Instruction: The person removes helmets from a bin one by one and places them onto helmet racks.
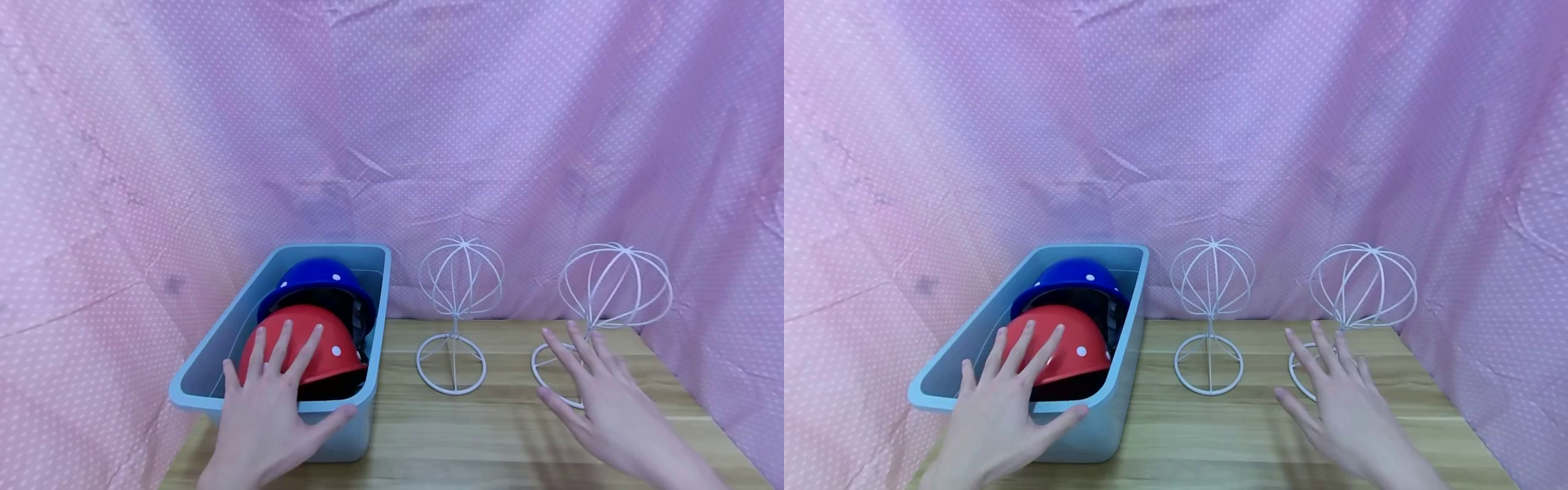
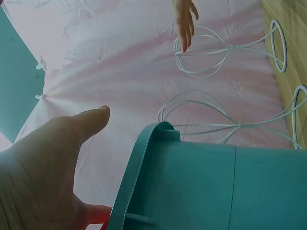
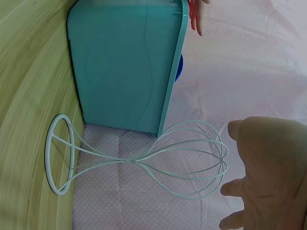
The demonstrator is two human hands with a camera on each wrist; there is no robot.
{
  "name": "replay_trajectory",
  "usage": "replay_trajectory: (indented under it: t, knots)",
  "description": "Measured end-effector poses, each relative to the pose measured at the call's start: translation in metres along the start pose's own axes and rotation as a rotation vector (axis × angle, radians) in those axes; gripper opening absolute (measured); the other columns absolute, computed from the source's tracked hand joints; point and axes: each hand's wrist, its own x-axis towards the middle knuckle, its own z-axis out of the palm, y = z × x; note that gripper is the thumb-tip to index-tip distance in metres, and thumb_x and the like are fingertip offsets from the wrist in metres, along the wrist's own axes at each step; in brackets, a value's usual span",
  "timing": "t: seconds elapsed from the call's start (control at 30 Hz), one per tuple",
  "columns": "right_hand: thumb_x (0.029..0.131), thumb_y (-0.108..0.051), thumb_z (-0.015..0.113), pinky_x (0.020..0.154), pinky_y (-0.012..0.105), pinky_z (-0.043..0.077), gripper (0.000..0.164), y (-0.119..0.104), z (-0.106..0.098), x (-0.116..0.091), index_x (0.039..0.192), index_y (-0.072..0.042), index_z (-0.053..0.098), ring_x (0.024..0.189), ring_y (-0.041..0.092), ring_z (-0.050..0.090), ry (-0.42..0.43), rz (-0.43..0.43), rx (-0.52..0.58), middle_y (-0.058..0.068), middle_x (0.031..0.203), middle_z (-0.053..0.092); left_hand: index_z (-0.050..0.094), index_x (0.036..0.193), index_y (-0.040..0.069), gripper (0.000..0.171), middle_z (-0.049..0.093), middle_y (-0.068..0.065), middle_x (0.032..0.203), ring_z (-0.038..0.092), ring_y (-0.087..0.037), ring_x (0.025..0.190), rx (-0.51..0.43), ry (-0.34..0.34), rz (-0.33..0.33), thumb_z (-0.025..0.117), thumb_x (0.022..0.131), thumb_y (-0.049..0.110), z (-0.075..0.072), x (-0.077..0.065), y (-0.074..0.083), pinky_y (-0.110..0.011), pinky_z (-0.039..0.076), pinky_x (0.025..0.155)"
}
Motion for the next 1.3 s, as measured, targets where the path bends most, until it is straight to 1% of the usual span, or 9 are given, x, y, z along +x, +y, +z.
replay_trajectory:
  t: [0.37,0.63,0.67,0.77,0.87,0.97,1.1,1.2,1.3]
  knots:
    - [0.1,-0.031,0.073,0.104,0.071,0.047,0.074,-0.034,-0.005,0.022,0.165,-0.031,0.039,0.14,0.045,0.057,0.103,-0.166,0.117,0.014,0.16,0.054,0.037,0.167,0.024,0.109,0.042,-0.027,0.165,0.033,-0.059,0.15,-0.094,0.033,-0.049,0.066,0.081,0.084,-0.006,0.003,-0.036,-0.081,0.023,0.117]
    - [0.102,-0.013,0.069,0.095,0.042,0.062,0.062,-0.061,0.007,0.039,0.16,-0.02,0.049,0.109,0.016,0.076,0.101,-0.281,0.358,0.001,0.146,0.067,0.056,0.156,0.02,0.097,0.062,-0.026,0.147,0.055,-0.053,0.134,-0.24,0.36,-0.108,0.091,0.071,0.051,0.005,-0.003,-0.083,-0.079,0.046,0.098]
    - [0.103,-0.012,0.067,0.096,0.042,0.062,0.059,-0.065,0.009,0.042,0.159,-0.019,0.05,0.122,0.02,0.073,0.09,-0.287,0.408,0.003,0.146,0.068,0.059,0.153,0.018,0.095,0.065,-0.026,0.143,0.059,-0.051,0.129,-0.261,0.412,-0.107,0.092,0.069,0.047,0.008,-0.003,-0.09,-0.068,0.051,0.104]
    - [0.105,-0.009,0.062,0.095,0.035,0.062,0.051,-0.074,0.015,0.054,0.155,-0.015,0.053,0.122,0.021,0.074,0.028,-0.307,0.562,0.006,0.142,0.07,0.067,0.145,0.015,0.086,0.07,-0.027,0.133,0.064,-0.05,0.116,-0.317,0.559,-0.097,0.092,0.065,0.036,0.014,-0.003,-0.109,-0.023,0.05,0.11]
    - [0.108,-0.008,0.058,0.097,0.032,0.061,0.047,-0.084,0.024,0.069,0.154,-0.009,0.053,0.121,0.019,0.074,-0.055,-0.33,0.705,0.012,0.141,0.07,0.07,0.141,0.013,0.08,0.073,-0.026,0.128,0.067,-0.048,0.107,-0.34,0.635,-0.121,0.09,0.065,0.031,0.02,-0.005,-0.128,0.002,0.03,0.091]
    - [0.11,-0.01,0.052,0.101,0.033,0.059,0.045,-0.097,0.032,0.085,0.154,0.001,0.049,0.126,0.028,0.071,-0.189,-0.316,0.93,0.022,0.145,0.065,0.067,0.146,0.018,0.08,0.072,-0.026,0.132,0.073,-0.012,0.114,-0.426,0.634,-0.188,0.09,0.069,0.023,0.028,-0.007,-0.14,0.004,0.032,0.088]
    - [0.114,-0.018,0.046,0.106,0.037,0.057,0.052,-0.116,0.039,0.103,0.157,0.01,0.04,0.137,0.045,0.061,-0.395,-0.199,1.302,0.035,0.154,0.051,0.062,0.151,0.022,0.079,0.072,0.013,0.137,0.053,0.029,0.107,-0.614,0.631,-0.241,0.086,0.076,0.008,0.044,-0.012,-0.15,0.005,0.038,0.09]
    - [0.114,-0.019,0.045,0.109,0.038,0.055,0.056,-0.13,0.044,0.116,0.158,0.012,0.034,0.14,0.042,0.059,-0.489,-0.133,1.478,0.039,0.157,0.044,0.064,0.148,0.019,0.068,0.065,0.039,0.117,0.059,0.027,0.099,-0.712,0.647,-0.285,0.079,0.083,0.005,0.055,-0.016,-0.154,0.002,0.045,0.082]
    - [0.113,-0.016,0.043,0.112,0.04,0.053,0.056,-0.144,0.048,0.128,0.159,0.013,0.031,0.144,0.041,0.056,-0.577,-0.086,1.58,0.039,0.16,0.04,0.066,0.145,0.009,0.054,0.064,0.04,0.108,0.061,0.024,0.092,-0.783,0.647,-0.314,0.07,0.091,0.005,0.062,-0.016,-0.154,-0.001,0.048,0.076]
